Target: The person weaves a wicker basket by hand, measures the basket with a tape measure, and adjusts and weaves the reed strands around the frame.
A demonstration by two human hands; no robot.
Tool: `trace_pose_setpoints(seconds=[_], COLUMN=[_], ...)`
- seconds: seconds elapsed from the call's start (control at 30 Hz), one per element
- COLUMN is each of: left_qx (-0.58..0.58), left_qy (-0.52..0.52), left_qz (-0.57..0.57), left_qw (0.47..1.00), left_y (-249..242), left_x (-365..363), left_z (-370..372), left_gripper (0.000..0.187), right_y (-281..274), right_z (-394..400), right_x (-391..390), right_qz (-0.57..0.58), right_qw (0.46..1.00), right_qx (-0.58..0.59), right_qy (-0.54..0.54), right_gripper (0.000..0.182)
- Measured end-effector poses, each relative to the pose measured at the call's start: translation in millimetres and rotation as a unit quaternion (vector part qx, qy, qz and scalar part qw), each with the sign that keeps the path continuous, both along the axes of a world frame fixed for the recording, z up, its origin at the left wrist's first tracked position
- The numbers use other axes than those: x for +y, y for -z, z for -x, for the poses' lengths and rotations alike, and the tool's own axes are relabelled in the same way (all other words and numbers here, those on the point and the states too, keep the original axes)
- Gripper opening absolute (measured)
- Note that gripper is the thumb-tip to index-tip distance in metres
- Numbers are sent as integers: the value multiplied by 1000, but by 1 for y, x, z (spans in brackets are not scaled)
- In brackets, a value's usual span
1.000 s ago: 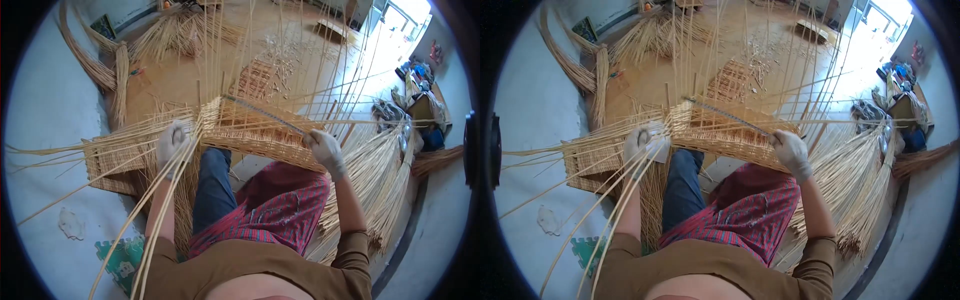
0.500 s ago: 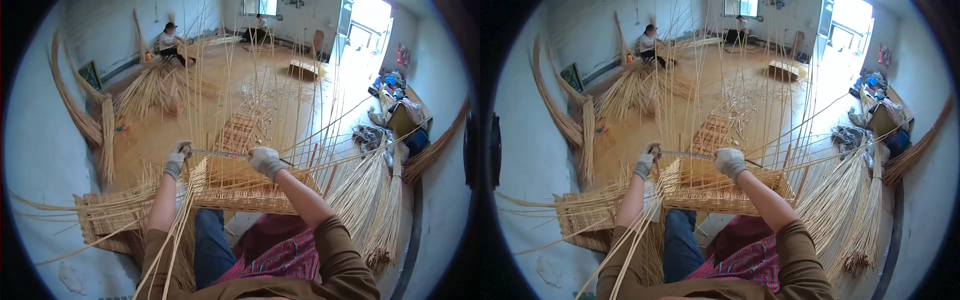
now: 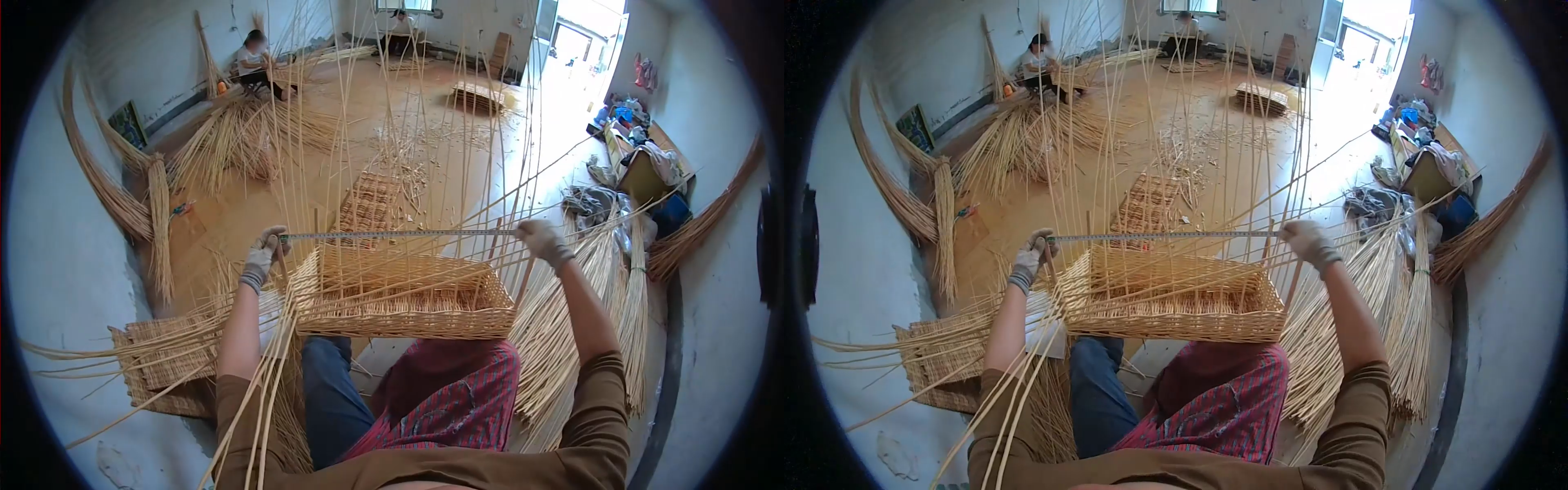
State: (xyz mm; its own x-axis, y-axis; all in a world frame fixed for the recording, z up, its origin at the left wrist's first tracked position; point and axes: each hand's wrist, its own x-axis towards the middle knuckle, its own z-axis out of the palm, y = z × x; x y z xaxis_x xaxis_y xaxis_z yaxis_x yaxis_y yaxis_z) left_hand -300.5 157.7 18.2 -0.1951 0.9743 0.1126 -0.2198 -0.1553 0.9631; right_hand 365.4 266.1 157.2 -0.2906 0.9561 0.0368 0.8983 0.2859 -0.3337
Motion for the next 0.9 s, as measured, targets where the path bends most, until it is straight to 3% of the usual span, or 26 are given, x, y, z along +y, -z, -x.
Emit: trace_pose_setpoints(seconds=[0.07, 0.1, 0.13, 0.17, 0.23, 0.27, 0.3, 0.4, 0.5, 0.6, 0.73, 0.9], left_qx=[47, 93, 105, 113, 183, 240, 269, 269, 277, 285, 272, 323], left_qy=[-8, -40, -7, 35, -28, -54, -79, -72, -168, -180, -167, -175], left_qz=[-3, 20, -16, -49, -29, -67, -28, -5, 50, 45, 38, 40], left_qw=[999, 995, 994, 992, 982, 967, 960, 960, 945, 941, 947, 929], left_y=[4, -9, 1, 16, 25, 19, 6, 26, 6, 3, 16, 7], left_x=[6, -1, 9, 21, 25, 25, 18, 35, 24, 21, 31, 25], left_z=[5, -3, 10, 29, 39, 35, 28, 44, 44, 40, 56, 48], left_gripper=[32, 28, 28, 27, 26, 24, 24, 23, 24, 25, 26, 27], right_y=[-1, 19, 35, 31, 53, 71, 59, 52, 61, 55, 53, 44], right_z=[-58, -90, -117, -121, -123, -127, -116, -98, -97, -92, -88, -80], right_x=[-4, 9, 15, 1, -14, -7, -15, -25, -16, -22, -26, -28], right_qz=[-65, -45, -23, -31, -104, -102, -71, -56, -53, -8, -32, 72], right_qw=[997, 999, 999, 999, 993, 994, 995, 995, 996, 996, 996, 985], right_qx=[-36, -17, 1, -26, -55, -15, -55, 23, 17, 53, 46, 58], right_qy=[8, 14, 27, 23, 9, 19, 39, 81, 69, 77, 73, 142], right_gripper=[38, 37, 36, 36, 34, 34, 34, 34, 32, 28, 24, 24])
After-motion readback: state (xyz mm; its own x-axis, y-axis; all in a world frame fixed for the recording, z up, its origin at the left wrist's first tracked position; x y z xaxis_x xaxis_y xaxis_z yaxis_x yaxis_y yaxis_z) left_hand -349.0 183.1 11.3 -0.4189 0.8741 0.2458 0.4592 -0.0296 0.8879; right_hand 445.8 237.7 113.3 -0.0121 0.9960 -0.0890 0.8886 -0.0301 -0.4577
